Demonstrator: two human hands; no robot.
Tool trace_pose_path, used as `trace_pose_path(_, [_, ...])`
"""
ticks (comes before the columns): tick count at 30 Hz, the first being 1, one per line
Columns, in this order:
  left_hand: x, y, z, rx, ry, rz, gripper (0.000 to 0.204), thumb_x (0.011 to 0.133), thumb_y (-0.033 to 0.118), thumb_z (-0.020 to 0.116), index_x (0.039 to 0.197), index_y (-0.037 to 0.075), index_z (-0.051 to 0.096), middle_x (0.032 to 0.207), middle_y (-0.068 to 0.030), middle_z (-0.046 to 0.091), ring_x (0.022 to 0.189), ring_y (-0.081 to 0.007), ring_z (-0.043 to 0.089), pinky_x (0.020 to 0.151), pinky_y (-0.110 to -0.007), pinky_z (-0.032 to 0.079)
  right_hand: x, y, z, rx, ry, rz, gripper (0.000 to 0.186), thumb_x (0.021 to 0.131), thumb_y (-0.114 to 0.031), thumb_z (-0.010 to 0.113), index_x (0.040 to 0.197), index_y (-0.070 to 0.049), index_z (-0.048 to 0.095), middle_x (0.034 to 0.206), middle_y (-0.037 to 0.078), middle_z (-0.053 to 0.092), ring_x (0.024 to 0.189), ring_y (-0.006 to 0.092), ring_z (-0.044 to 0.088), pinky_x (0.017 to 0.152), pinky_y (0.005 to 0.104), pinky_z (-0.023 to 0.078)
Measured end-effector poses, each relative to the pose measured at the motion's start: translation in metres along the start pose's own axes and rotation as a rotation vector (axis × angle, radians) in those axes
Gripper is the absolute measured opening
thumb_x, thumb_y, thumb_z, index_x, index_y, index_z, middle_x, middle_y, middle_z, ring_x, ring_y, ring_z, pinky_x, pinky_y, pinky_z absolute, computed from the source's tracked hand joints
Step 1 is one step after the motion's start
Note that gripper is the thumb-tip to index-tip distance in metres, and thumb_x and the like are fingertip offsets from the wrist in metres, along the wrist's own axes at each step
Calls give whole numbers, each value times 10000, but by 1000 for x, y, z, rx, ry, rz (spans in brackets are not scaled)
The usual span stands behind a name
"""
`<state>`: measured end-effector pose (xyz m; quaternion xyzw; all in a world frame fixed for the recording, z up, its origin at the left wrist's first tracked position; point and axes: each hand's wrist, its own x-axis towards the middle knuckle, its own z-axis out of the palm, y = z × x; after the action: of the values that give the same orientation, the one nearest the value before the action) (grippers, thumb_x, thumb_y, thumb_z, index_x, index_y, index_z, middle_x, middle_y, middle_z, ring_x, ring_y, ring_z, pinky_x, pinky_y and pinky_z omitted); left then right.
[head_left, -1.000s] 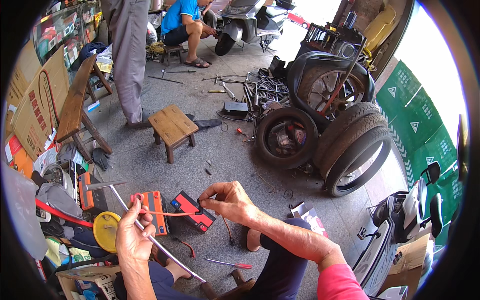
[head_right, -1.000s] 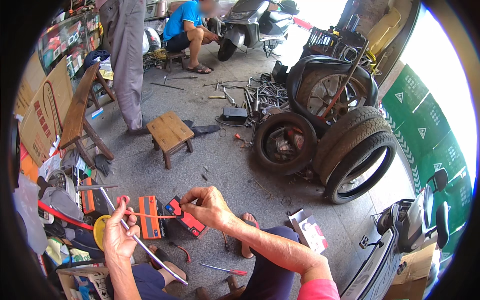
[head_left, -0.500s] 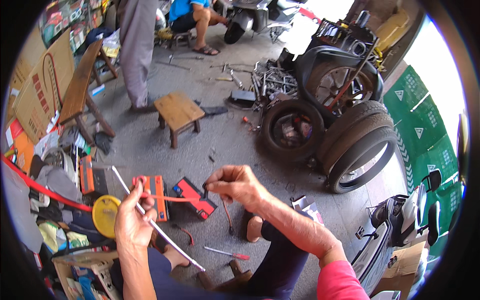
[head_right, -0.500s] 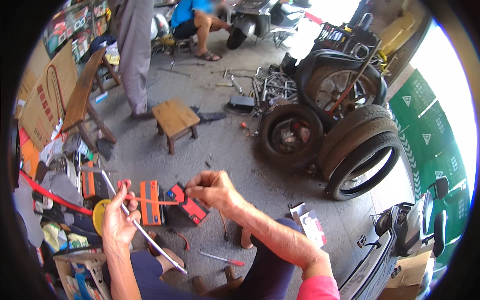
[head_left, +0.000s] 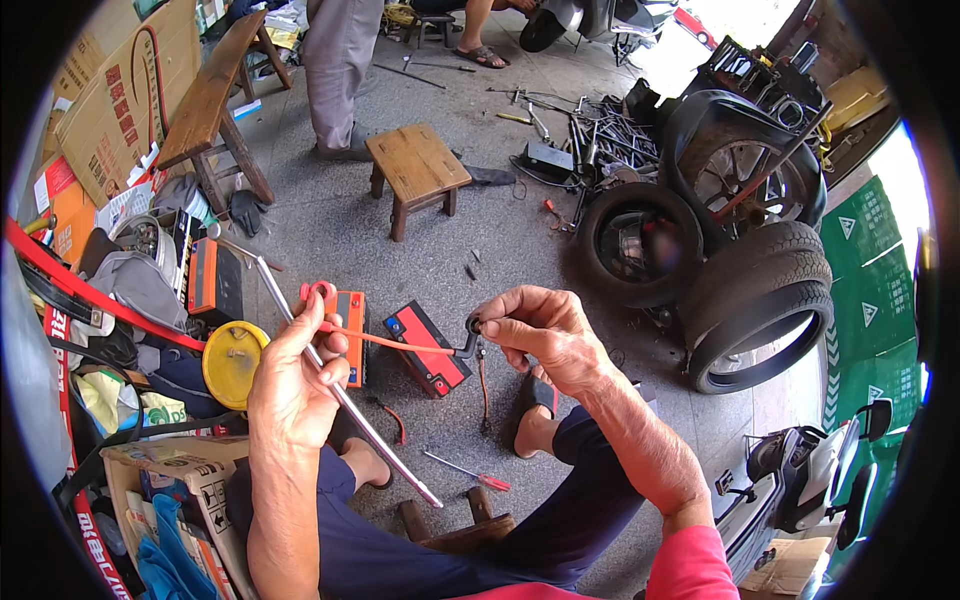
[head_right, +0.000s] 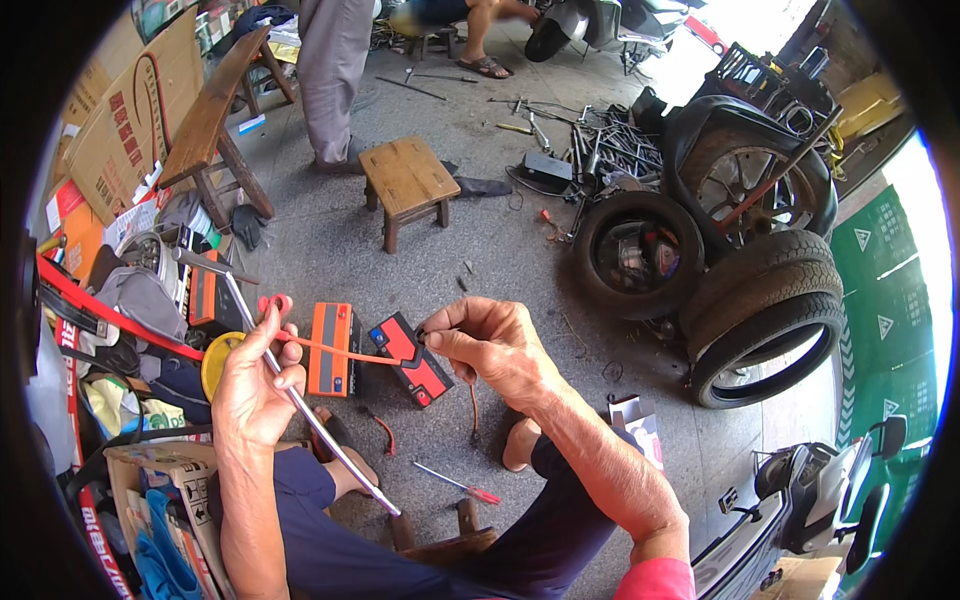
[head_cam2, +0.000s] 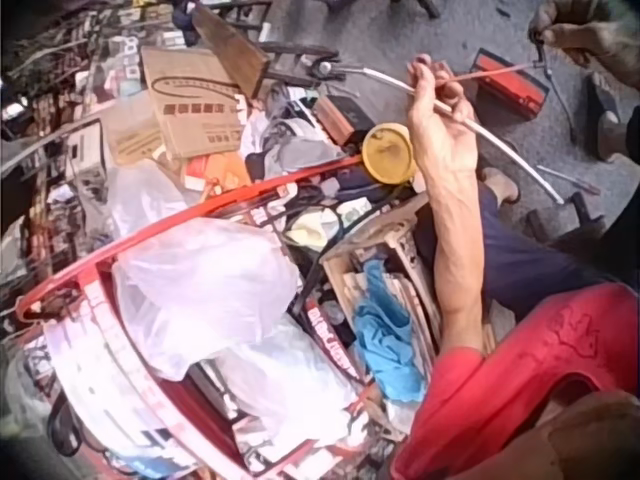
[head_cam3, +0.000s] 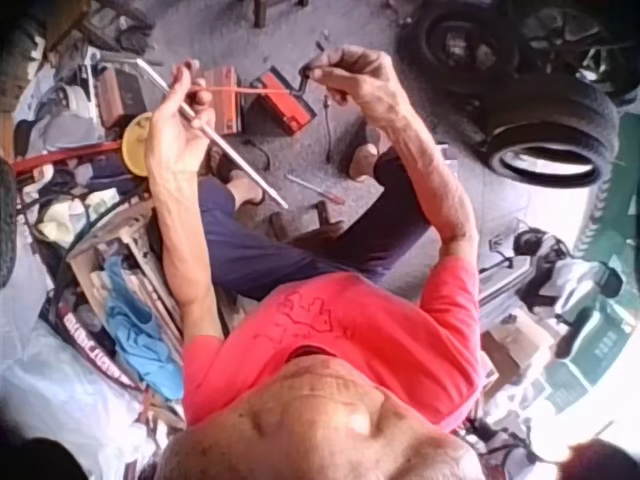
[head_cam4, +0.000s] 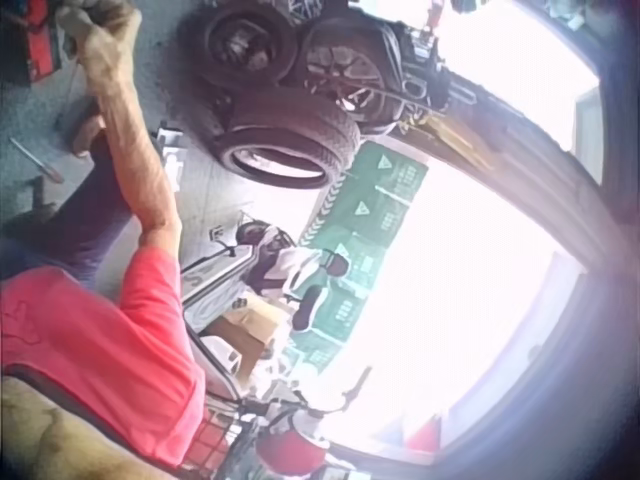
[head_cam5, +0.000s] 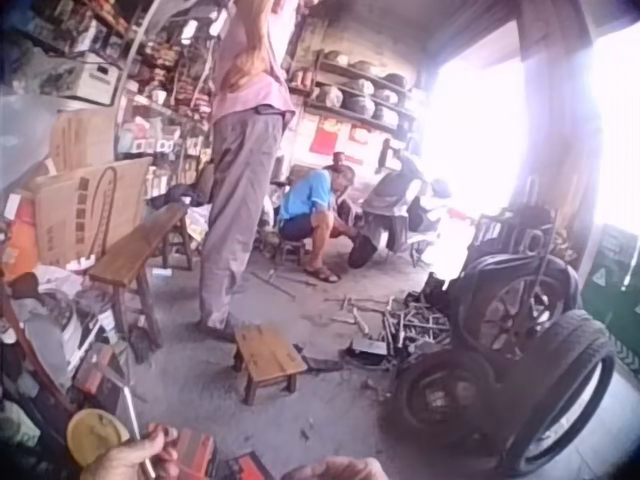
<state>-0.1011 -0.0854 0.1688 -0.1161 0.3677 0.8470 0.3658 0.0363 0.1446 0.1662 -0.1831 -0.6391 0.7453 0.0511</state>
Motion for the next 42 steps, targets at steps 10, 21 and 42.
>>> trace_pose_path(10, [-1, 1, 1, -23, -20, 30, 221, 974, 205, 619, 1124, 45, 649, 838, -30, 624, 651, -90, 592, 457, -187, 404, -2, -5, -1, 19, -59, -23, 36, 882, -7, 685, 910, 5, 666, 830, 74, 662, 582, 57, 554, 483, 205, 448])
trace_pose_path(21, [-3, 0, 4, -12, -80, 61, 249, 982, 199, 606, 1160, 27, 628, 847, -42, 629, 682, -96, 609, 463, -195, 415, -5, -2, 4, 26, -3, -28, 48, 889, -22, 689, 916, 4, 658, 793, 45, 644, 608, 60, 593, 515, 208, 499])
trace_pose_path(42, [2, -9, 4, 322, 11, 54, 199, 936, 169, 668, 1081, 32, 674, 830, -30, 647, 602, -63, 609, 397, -164, 328, 12, 22, 3, -384, 54, 151, 248, 897, -106, 656, 1101, 33, 678, 845, 69, 688, 650, 104, 643, 525, 245, 509])
